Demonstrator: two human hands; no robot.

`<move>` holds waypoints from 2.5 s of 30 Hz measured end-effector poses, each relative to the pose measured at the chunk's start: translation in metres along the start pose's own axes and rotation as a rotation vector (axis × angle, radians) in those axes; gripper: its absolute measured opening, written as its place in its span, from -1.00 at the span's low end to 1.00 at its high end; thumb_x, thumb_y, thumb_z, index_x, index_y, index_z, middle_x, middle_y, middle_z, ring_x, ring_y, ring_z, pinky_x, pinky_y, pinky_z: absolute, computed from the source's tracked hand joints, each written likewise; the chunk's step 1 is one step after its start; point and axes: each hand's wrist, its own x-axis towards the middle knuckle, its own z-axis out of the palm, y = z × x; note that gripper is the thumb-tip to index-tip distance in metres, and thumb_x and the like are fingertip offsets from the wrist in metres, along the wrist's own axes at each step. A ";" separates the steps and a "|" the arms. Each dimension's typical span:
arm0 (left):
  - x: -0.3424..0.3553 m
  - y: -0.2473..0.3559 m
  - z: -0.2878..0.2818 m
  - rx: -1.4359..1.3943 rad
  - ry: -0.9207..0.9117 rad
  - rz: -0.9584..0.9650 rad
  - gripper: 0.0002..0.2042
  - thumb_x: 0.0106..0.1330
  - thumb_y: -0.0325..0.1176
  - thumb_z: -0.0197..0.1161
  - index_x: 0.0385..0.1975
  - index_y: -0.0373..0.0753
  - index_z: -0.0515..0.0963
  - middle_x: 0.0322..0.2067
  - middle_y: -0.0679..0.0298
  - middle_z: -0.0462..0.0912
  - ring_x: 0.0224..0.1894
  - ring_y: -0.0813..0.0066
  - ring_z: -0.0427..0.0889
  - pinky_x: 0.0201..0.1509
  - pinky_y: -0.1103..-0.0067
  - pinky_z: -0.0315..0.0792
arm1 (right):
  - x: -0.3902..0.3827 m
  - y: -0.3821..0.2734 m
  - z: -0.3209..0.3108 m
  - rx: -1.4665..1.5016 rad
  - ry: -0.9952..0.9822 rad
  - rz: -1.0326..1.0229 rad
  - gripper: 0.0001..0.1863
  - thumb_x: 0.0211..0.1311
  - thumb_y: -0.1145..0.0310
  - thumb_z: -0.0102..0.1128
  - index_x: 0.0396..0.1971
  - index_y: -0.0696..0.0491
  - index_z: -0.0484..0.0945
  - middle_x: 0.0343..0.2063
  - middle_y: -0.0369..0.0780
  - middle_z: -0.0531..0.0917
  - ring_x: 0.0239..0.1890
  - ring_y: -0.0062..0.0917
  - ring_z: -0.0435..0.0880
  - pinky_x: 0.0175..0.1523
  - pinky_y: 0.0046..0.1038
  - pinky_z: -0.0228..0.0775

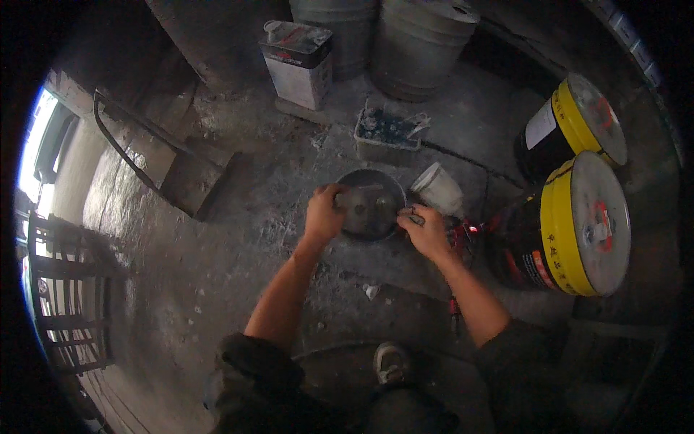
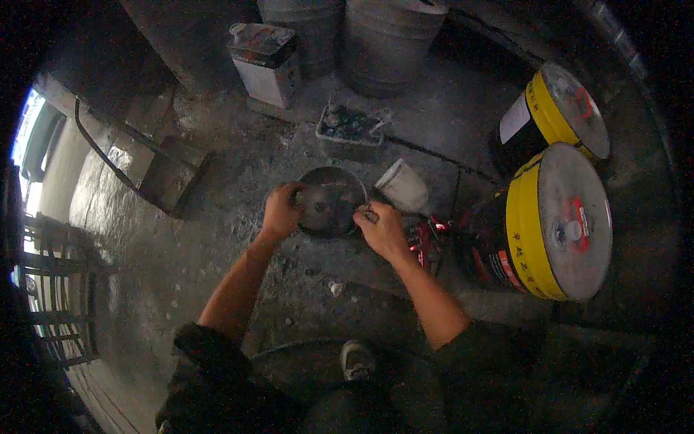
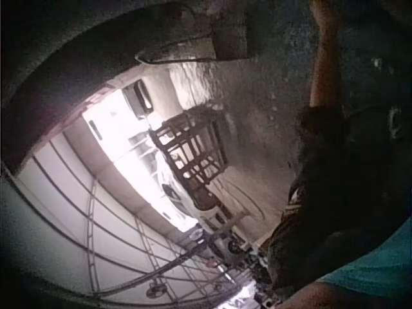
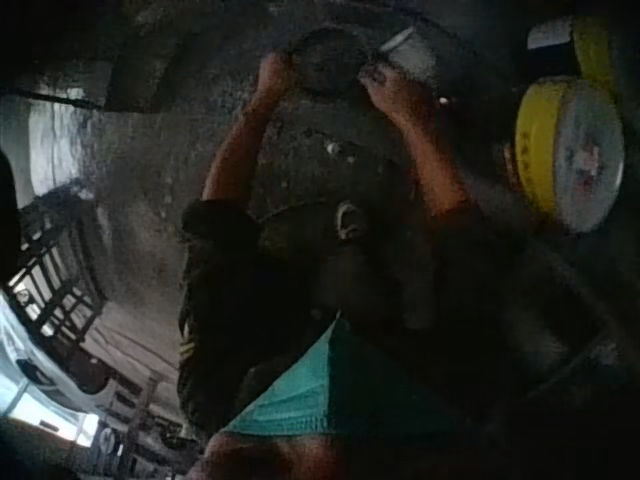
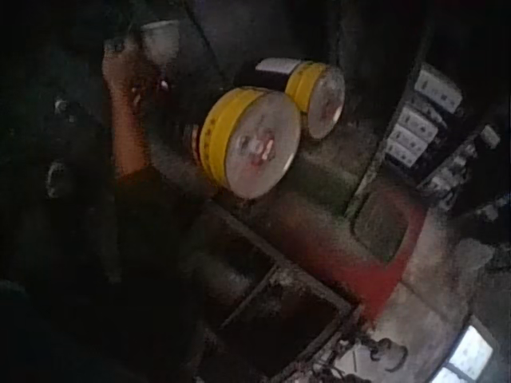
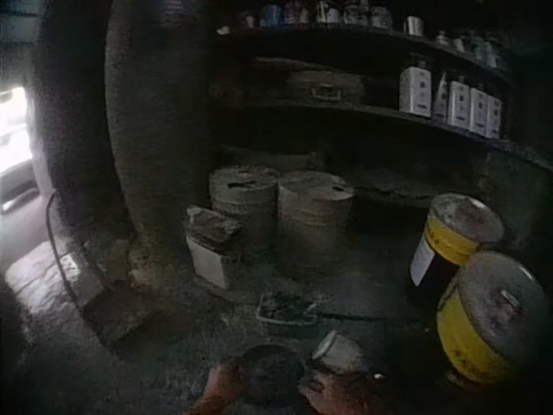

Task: The person mixes a grey liquid in a metal bowl using a small tool, then pours it into a white plastic container. They attach the container to a red spray gun and secure it. The person repeats the mixing and pouring steps to fill the spray gun container.

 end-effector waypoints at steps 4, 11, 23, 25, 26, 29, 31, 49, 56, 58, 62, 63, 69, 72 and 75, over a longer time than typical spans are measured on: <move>-0.003 -0.015 0.008 0.026 0.012 -0.031 -0.52 0.07 -0.48 0.32 0.08 -0.25 0.52 -0.25 -0.06 0.69 -0.16 0.03 0.69 -0.05 0.28 0.53 | -0.007 -0.027 0.002 0.616 -0.056 0.356 -0.80 0.26 0.38 0.20 -0.23 0.19 0.64 -0.40 -0.15 0.72 -0.41 -0.52 0.69 -0.35 -0.52 0.52; 0.001 0.019 -0.008 0.007 -0.122 -0.182 -0.50 0.08 -0.52 0.24 0.11 -0.11 0.51 -0.12 0.03 0.66 -0.07 -0.03 0.63 0.01 0.22 0.50 | 0.001 0.007 -0.001 0.341 0.018 0.172 -0.82 0.26 0.42 0.20 -0.24 0.20 0.63 -0.43 -0.17 0.70 -0.50 -0.54 0.67 -0.43 -0.55 0.49; -0.006 0.001 0.000 0.034 -0.149 -0.046 -0.28 -0.05 -0.64 0.21 0.25 -0.03 0.41 -0.14 -0.03 0.67 -0.09 0.00 0.67 0.00 0.31 0.56 | 0.017 -0.034 -0.003 0.763 0.045 0.305 -0.80 0.29 0.41 0.18 -0.23 0.24 0.60 -0.43 -0.14 0.70 -0.44 -0.50 0.72 -0.35 -0.52 0.59; -0.005 -0.007 -0.002 0.006 -0.124 -0.035 -0.29 -0.03 -0.61 0.26 0.25 -0.03 0.41 -0.16 -0.03 0.68 -0.12 0.01 0.68 -0.02 0.31 0.56 | 0.023 -0.019 0.000 0.703 0.176 0.300 -0.80 0.29 0.41 0.18 -0.23 0.24 0.60 -0.43 -0.14 0.70 -0.44 -0.49 0.71 -0.35 -0.53 0.58; -0.004 -0.011 -0.002 -0.010 -0.112 -0.028 -0.30 -0.02 -0.60 0.29 0.25 -0.03 0.41 -0.18 -0.02 0.68 -0.13 0.01 0.69 -0.03 0.31 0.56 | 0.020 -0.013 0.002 0.671 0.179 0.258 -0.80 0.27 0.39 0.21 -0.27 0.23 0.62 -0.42 -0.15 0.71 -0.45 -0.50 0.71 -0.36 -0.53 0.56; -0.006 0.002 -0.002 -0.032 -0.119 -0.118 -0.36 -0.04 -0.60 0.22 0.17 -0.04 0.48 -0.19 0.02 0.69 -0.11 -0.01 0.66 -0.01 0.27 0.53 | 0.007 -0.002 0.006 -0.051 0.054 -0.075 -0.80 0.22 0.38 0.26 -0.31 0.23 0.64 -0.41 -0.17 0.72 -0.44 -0.52 0.71 -0.37 -0.53 0.53; -0.005 0.011 0.000 -0.039 -0.111 -0.165 -0.41 0.03 -0.57 0.20 0.17 -0.04 0.49 -0.22 0.01 0.69 -0.12 -0.03 0.65 -0.03 0.25 0.52 | 0.000 -0.007 0.014 0.132 0.013 0.012 -0.80 0.20 0.37 0.28 -0.32 0.23 0.65 -0.39 -0.19 0.72 -0.37 -0.52 0.72 -0.34 -0.53 0.52; 0.000 0.015 -0.006 0.232 -0.144 -0.075 -0.56 0.16 -0.46 0.13 0.09 -0.06 0.54 -0.20 -0.02 0.67 -0.15 -0.12 0.64 -0.02 0.18 0.51 | 0.021 0.011 -0.006 0.035 0.127 -0.069 -0.77 0.19 0.32 0.28 -0.31 0.20 0.64 -0.40 -0.06 0.71 -0.27 -0.23 0.71 -0.12 -0.32 0.48; 0.003 0.004 -0.010 0.043 -0.104 0.129 -0.55 0.08 -0.53 0.15 0.03 -0.08 0.57 -0.08 0.02 0.63 -0.10 -0.09 0.63 0.00 0.23 0.52 | 0.015 -0.009 -0.008 -0.086 0.120 -0.093 -0.78 0.16 0.34 0.28 -0.32 0.19 0.65 -0.45 -0.11 0.71 -0.40 -0.33 0.71 -0.25 -0.37 0.50; -0.001 0.015 -0.003 -0.048 -0.089 0.090 -0.58 0.06 -0.54 0.15 -0.03 -0.10 0.60 -0.12 0.04 0.65 -0.09 -0.09 0.63 0.02 0.24 0.51 | 0.014 0.002 0.000 -0.053 0.080 -0.109 -0.79 0.16 0.35 0.28 -0.32 0.19 0.65 -0.46 -0.12 0.71 -0.43 -0.36 0.71 -0.29 -0.39 0.51; -0.005 0.017 -0.005 -0.079 -0.076 -0.095 -0.59 0.04 -0.53 0.15 -0.06 -0.11 0.63 -0.20 0.03 0.68 -0.10 -0.09 0.63 0.04 0.23 0.50 | 0.005 -0.014 0.003 0.468 -0.167 0.314 -0.77 0.14 0.33 0.28 -0.29 0.17 0.65 -0.43 -0.08 0.70 -0.37 -0.21 0.70 -0.23 -0.33 0.50; -0.005 0.014 -0.004 -0.038 -0.062 -0.085 -0.59 0.05 -0.52 0.16 -0.04 -0.10 0.62 -0.21 0.02 0.68 -0.10 -0.09 0.63 0.03 0.23 0.51 | 0.003 -0.020 0.003 0.529 -0.210 0.353 -0.77 0.13 0.33 0.28 -0.29 0.16 0.65 -0.42 -0.07 0.70 -0.34 -0.15 0.68 -0.20 -0.31 0.50; 0.001 0.017 -0.008 0.263 -0.207 -0.145 -0.55 0.11 -0.49 0.17 0.07 -0.06 0.56 -0.22 -0.04 0.68 -0.11 -0.08 0.64 -0.01 0.19 0.52 | 0.009 -0.023 0.000 -0.239 -0.137 -0.244 -0.76 0.21 0.30 0.21 -0.22 0.14 0.60 -0.39 -0.05 0.70 -0.30 -0.09 0.67 -0.19 -0.22 0.51; -0.001 0.025 -0.005 0.211 -0.212 -0.151 -0.55 0.13 -0.49 0.16 0.08 -0.06 0.54 -0.22 -0.02 0.68 -0.10 -0.08 0.64 -0.02 0.19 0.52 | 0.004 -0.028 0.001 -0.404 -0.115 -0.417 -0.74 0.24 0.29 0.17 -0.17 0.14 0.56 -0.38 -0.03 0.69 -0.28 -0.08 0.67 -0.17 -0.16 0.51; -0.011 0.004 -0.006 -0.006 -0.124 -0.031 -0.54 0.11 -0.50 0.15 0.08 -0.08 0.53 -0.21 -0.02 0.68 -0.10 -0.07 0.64 -0.03 0.21 0.52 | 0.001 -0.038 0.004 -0.280 -0.153 -0.285 -0.76 0.24 0.29 0.19 -0.22 0.14 0.60 -0.35 -0.03 0.70 -0.25 -0.09 0.68 -0.15 -0.20 0.52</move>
